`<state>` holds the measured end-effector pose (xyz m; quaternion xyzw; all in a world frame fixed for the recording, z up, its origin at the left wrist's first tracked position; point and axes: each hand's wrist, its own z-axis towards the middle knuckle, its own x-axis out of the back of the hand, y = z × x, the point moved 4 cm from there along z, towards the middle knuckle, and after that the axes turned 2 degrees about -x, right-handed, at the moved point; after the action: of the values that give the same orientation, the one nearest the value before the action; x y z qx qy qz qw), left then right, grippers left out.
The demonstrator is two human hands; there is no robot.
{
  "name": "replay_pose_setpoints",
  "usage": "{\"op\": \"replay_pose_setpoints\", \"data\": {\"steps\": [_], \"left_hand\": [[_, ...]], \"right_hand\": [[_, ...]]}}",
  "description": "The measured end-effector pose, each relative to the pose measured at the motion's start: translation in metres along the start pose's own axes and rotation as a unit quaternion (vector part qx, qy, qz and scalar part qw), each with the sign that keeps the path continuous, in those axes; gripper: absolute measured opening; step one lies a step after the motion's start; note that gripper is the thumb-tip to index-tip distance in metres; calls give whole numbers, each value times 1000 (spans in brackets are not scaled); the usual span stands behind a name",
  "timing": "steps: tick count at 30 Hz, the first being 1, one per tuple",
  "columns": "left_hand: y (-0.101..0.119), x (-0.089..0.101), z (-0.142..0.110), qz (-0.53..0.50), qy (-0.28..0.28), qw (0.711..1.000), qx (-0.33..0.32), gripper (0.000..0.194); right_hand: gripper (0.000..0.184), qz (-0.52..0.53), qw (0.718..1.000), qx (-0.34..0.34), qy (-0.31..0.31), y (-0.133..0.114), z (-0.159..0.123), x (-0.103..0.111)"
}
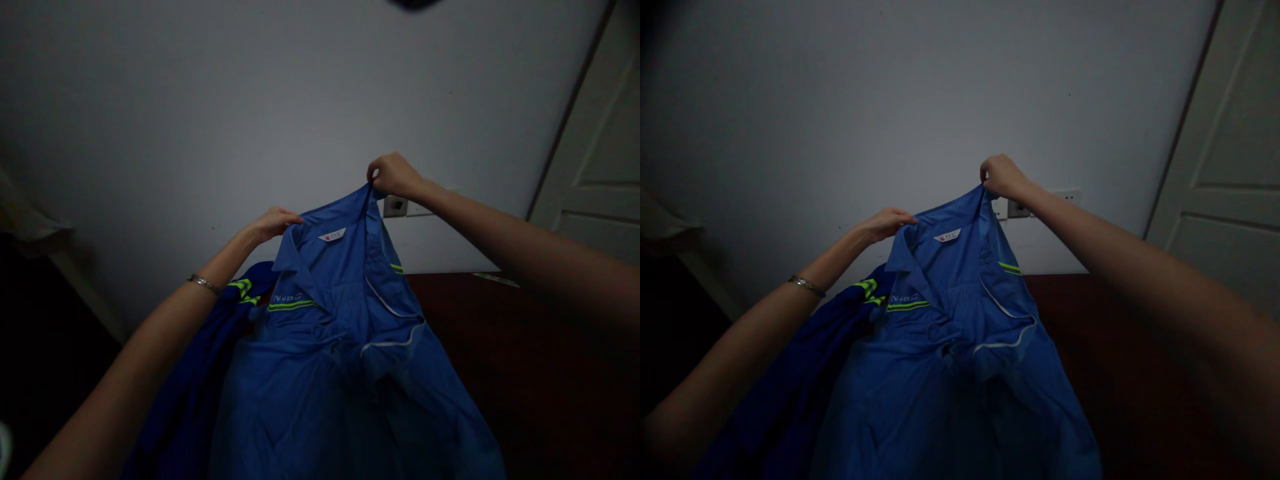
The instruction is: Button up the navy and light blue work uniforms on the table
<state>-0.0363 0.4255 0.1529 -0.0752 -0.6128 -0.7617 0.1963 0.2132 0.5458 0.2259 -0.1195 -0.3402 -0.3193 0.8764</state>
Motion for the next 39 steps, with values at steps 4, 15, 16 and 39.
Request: {"op": "replay_pose_setpoints", "data": {"steps": [4, 15, 16, 39], "left_hand": [[16, 1, 2, -60, 146, 987, -14, 8], [17, -33, -2, -87, 182, 979, -42, 5], [17, -35, -3, -87, 186, 977, -48, 5], [-1, -61, -20, -246, 89, 965, -30, 38]], "right_hand": [[23, 122, 987, -104, -21, -19, -7, -16], [43, 495, 803, -194, -268, -103, -44, -71], [48, 498, 799, -191, -277, -108, -47, -73], [38, 542, 826, -154, 27, -103, 35, -22]]}}
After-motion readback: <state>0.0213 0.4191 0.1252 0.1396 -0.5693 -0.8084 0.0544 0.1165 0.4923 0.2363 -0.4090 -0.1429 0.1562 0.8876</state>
